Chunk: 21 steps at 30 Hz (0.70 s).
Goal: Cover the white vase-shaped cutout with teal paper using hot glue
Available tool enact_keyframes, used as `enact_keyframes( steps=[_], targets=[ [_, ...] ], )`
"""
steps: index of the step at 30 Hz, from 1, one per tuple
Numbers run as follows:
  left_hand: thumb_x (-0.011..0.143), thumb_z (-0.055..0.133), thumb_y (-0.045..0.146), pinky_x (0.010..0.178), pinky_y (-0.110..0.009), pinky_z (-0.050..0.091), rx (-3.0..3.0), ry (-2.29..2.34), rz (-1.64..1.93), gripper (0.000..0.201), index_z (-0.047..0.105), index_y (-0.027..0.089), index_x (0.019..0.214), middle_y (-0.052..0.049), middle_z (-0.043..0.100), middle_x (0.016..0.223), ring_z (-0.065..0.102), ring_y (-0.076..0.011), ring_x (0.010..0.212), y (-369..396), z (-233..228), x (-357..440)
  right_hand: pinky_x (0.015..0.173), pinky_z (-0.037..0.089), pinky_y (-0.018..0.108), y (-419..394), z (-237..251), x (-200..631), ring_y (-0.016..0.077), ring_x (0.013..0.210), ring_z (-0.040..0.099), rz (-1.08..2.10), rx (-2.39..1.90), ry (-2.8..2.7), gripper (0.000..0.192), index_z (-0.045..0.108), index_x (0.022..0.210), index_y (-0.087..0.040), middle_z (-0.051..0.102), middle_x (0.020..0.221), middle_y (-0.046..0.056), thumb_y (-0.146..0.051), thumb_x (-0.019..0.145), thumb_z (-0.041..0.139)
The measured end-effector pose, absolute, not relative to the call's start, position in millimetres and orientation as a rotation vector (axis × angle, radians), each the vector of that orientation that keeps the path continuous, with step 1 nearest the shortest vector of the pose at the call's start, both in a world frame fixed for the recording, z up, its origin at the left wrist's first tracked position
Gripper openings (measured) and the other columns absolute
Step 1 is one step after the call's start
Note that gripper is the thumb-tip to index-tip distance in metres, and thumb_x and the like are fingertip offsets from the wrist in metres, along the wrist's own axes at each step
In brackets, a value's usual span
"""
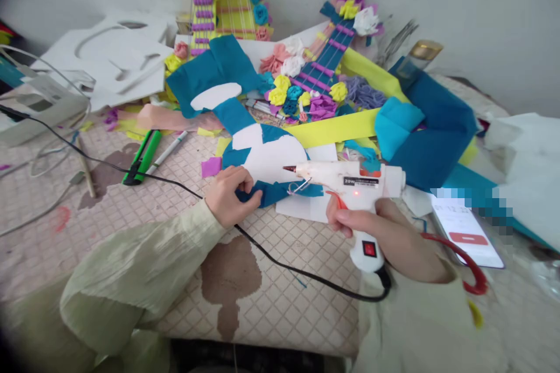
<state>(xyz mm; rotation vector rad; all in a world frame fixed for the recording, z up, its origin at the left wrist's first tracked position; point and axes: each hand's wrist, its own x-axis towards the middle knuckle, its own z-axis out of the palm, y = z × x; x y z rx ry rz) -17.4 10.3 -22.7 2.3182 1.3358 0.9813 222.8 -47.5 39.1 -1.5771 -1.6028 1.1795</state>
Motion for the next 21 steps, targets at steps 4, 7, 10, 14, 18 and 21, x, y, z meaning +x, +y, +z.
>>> enact_keyframes(
  steps=[4,7,10,14,18,21],
  targets=[
    [0.076,0.051,0.025,0.067,-0.029,0.042,2.226,0.993,0.983,0.011,0.052,0.017,0.069,-0.001,0.056,0.067,0.051,-0.0142,0.067,-13,11,-18,0.074,0.041,0.03,-60,28,193,0.0156,0.076,0.052,1.123,-1.139,-1.429,0.02,0.056,0.072,-0.018,0.055,0.075,0.003,-0.037,0.073,0.05],
    [0.08,0.054,0.032,0.071,-0.027,0.047,2.063,0.708,0.756,0.021,0.054,0.018,0.096,-0.004,0.063,0.087,0.057,-0.015,0.079,-47,31,-15,0.077,0.045,0.031,-80,16,153,0.0173,0.086,0.055,0.999,-1.073,-1.318,0.018,0.054,0.087,-0.023,0.058,0.089,0.003,-0.037,0.078,0.048],
    [0.083,0.05,0.028,0.067,-0.028,0.051,2.034,0.73,0.664,0.021,0.051,0.02,0.103,-0.006,0.062,0.09,0.059,-0.0163,0.077,-79,36,-16,0.071,0.048,0.032,-95,16,125,0.0167,0.08,0.058,1.132,-1.002,-1.377,0.027,0.051,0.097,-0.025,0.059,0.088,0.003,-0.046,0.082,0.041],
    [0.086,0.039,0.025,0.068,-0.03,0.052,2.098,0.872,0.806,0.033,0.042,0.026,0.119,-0.007,0.061,0.096,0.06,-0.0197,0.085,-106,23,-27,0.073,0.049,0.034,-104,30,151,0.0184,0.082,0.058,1.029,-1.03,-1.702,0.047,0.05,0.107,-0.024,0.06,0.098,0.004,-0.057,0.073,0.048],
    [0.089,0.031,0.029,0.077,-0.035,0.05,2.097,1.128,1.05,0.037,0.04,0.023,0.124,-0.009,0.059,0.105,0.056,-0.0245,0.1,-109,-2,-51,0.069,0.047,0.035,-105,15,219,0.0188,0.074,0.059,0.367,-1.786,-1.734,0.035,0.057,0.096,-0.018,0.063,0.083,0.007,-0.046,0.076,0.051],
    [0.09,0.026,0.032,0.075,-0.036,0.048,1.972,1.241,1.177,0.036,0.046,0.019,0.117,-0.01,0.059,0.097,0.057,-0.0242,0.092,-106,-21,-66,0.062,0.046,0.034,-109,-14,251,0.0196,0.064,0.059,0.127,-2.048,-1.821,0.027,0.059,0.083,-0.016,0.064,0.073,0.006,-0.041,0.077,0.05]
  ],
)
